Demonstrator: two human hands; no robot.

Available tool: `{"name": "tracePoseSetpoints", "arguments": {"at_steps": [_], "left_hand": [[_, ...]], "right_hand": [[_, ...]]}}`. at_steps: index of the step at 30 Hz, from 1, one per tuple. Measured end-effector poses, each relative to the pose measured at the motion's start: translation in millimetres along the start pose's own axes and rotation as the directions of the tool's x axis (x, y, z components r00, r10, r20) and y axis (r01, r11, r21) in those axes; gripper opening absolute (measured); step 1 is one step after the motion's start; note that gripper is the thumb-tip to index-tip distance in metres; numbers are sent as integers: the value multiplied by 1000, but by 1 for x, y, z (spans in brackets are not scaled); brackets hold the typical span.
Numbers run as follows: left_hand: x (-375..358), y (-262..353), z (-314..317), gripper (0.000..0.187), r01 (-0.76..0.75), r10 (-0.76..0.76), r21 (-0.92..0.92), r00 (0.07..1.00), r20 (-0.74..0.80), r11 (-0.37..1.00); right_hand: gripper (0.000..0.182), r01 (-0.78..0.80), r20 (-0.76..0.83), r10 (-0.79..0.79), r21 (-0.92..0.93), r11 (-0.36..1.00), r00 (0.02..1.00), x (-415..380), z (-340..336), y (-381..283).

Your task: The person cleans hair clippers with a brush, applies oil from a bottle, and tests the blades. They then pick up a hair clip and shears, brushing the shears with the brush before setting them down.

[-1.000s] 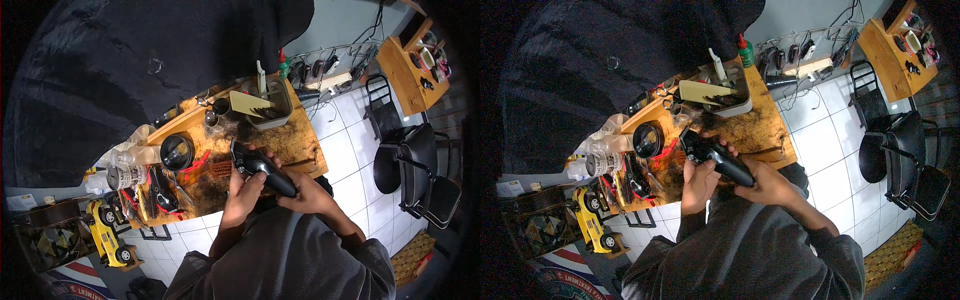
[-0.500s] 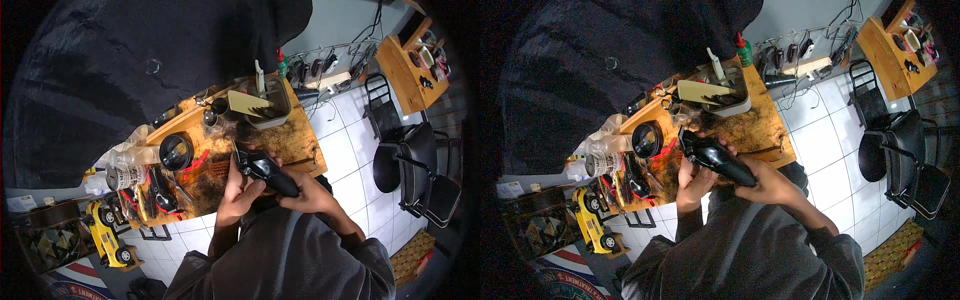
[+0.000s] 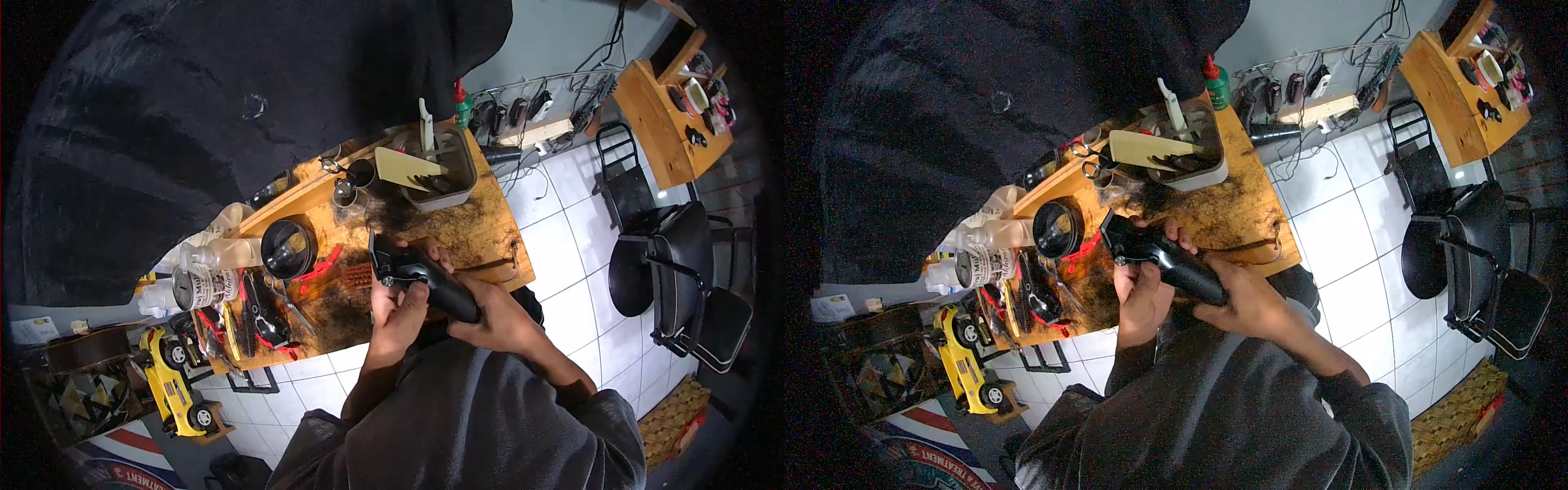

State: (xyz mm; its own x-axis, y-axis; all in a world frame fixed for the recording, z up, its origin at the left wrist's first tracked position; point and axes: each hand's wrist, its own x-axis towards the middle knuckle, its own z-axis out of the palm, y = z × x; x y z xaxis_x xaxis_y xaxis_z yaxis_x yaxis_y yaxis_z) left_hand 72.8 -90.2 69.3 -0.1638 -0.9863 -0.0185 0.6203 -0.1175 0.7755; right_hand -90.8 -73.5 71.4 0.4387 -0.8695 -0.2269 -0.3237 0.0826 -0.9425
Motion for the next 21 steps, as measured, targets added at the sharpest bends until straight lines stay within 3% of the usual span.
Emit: {"name": "tracePoseSetpoints", "arguments": {"at_steps": [3,7,9,12,13,17,19,21], "left_hand": [[1,-3,1,58,-22,22,-85,1000,2,996],[2,-3,-4,54,-35,35,-35,999,15,999],[6,3,-9,45,30,-8,-241,996,93,970],[7,11,-9,48,-17,27,-135,997,74,991],[8,8,-16,53,-28,51,-150,986,156,988],[12,13,-9,54,-40,57,-96,982,179,995],[13,16,-6,55,28,-25,-32,994,102,999],[15,14,-7,55,24,-14,-75,992,123,997]], "right_hand": [[54,10,-11,-10,-40,999,1000,0,0,-1],[55,34,-43,-38,-80,996,998,-2,0,-2],[56,2,-69,-6,-62,998,998,-2,-9,-11],[58,22,-169,-23,-7,1000,985,-1,-20,-7],[57,36,-185,-28,38,999,982,0,-26,-5],[53,101,-285,-73,86,991,956,0,-35,-7],[51,112,-330,-71,106,988,941,1,-35,-10],[51,106,-339,-58,127,986,939,1,-32,-9]]}}
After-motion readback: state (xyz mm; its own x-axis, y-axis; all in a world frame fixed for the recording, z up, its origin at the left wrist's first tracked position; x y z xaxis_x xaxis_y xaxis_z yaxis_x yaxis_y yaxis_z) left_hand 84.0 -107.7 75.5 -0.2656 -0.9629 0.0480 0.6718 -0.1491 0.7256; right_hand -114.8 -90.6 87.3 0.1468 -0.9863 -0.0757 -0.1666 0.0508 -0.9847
